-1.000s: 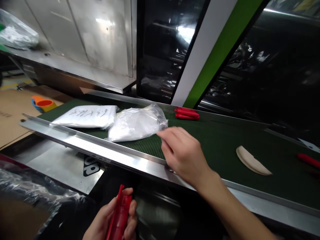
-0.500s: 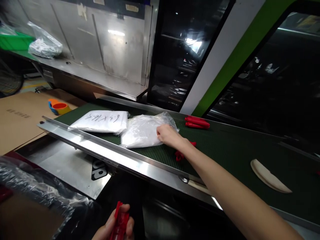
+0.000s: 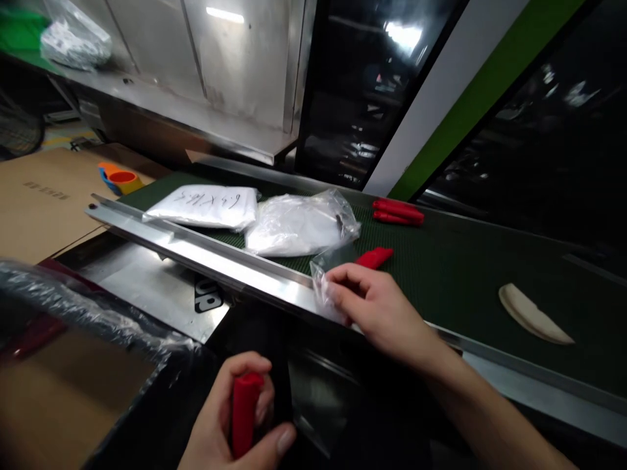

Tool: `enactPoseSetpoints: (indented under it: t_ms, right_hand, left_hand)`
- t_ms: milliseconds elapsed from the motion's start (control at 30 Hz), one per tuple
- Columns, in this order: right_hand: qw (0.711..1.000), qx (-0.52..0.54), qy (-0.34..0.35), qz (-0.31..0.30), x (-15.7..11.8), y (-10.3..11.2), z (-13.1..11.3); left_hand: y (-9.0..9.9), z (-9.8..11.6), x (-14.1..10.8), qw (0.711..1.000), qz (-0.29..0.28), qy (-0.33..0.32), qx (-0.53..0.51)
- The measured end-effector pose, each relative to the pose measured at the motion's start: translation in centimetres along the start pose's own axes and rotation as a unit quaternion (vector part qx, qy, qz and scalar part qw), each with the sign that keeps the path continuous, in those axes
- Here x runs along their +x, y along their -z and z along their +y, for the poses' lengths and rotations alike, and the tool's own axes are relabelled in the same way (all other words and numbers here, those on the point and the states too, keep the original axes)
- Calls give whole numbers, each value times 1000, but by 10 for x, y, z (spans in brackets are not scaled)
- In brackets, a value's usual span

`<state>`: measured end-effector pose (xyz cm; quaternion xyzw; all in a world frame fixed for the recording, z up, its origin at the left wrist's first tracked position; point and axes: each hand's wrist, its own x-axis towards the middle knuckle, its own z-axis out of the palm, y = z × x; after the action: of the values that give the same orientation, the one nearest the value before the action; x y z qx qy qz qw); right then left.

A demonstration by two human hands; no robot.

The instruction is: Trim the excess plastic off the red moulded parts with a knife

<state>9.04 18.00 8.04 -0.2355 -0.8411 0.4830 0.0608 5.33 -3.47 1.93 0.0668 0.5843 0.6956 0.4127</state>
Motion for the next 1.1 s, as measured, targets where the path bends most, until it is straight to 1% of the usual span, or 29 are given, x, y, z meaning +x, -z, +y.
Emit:
enactPoseSetpoints:
  t_ms: [67, 133, 200, 267, 333, 400, 467, 533, 567, 600, 667, 700, 767, 900, 967, 1033, 1067, 1100]
  right_hand:
    - [1000, 17, -8, -6, -31, -21, 1]
    - [999, 34, -8, -22, -55, -40, 7]
    - [998, 56, -11, -30, -71, -53, 18]
    - [996, 81, -36, -14, -81, -59, 32]
    - [991, 106, -74, 8, -89, -60, 45]
    - [989, 111, -99, 11, -95, -56, 54]
    - [993, 73, -87, 32, -100, -51, 59]
    - [998, 30, -44, 42, -103, -46, 60]
    - [999, 21, -24, 26, -104, -44, 59]
    - [1000, 23, -12, -7, -104, -42, 58]
    - [996, 44, -14, -79, -104, -40, 57]
    - [994, 50, -24, -91, -103, -40, 58]
    - [996, 44, -37, -66, -102, -41, 60]
    - [999, -6, -29, 21, -104, -48, 68]
    - [999, -22, -1, 44, -107, -50, 68]
    - [997, -41, 50, 30, -109, -49, 67]
    - [996, -48, 68, 13, -110, -48, 65]
    - [996, -51, 70, 1, -110, -47, 64]
  left_hand:
    - [-10, 3, -2, 999, 27, -33, 22]
    - [-17, -1, 0, 998, 27, -51, 16]
    - [-21, -10, 2, 999, 7, -45, 6]
    - [-21, -18, 3, 999, 2, -26, 22]
    - [-21, -25, 4, 998, 12, -12, 54]
    - [-22, -29, 4, 997, 20, -1, 71]
    - [-24, -30, 5, 998, 19, 11, 66]
    - [-27, -30, 6, 997, 5, 22, 69]
    - [-28, -30, 7, 997, -5, 25, 73]
    - [-30, -30, 7, 997, -13, 26, 76]
    - [-31, -30, 8, 996, -23, 28, 79]
    - [-32, -31, 8, 996, -24, 30, 80]
    - [-32, -34, 9, 994, -27, 29, 105]
    - [-32, -42, 12, 983, -25, -6, 184]
    - [-31, -44, 13, 979, -19, -15, 204]
    - [-30, -45, 14, 974, -27, -16, 223]
    - [-29, -45, 15, 971, -38, -16, 235]
    - [-27, -45, 15, 965, -47, -22, 257]
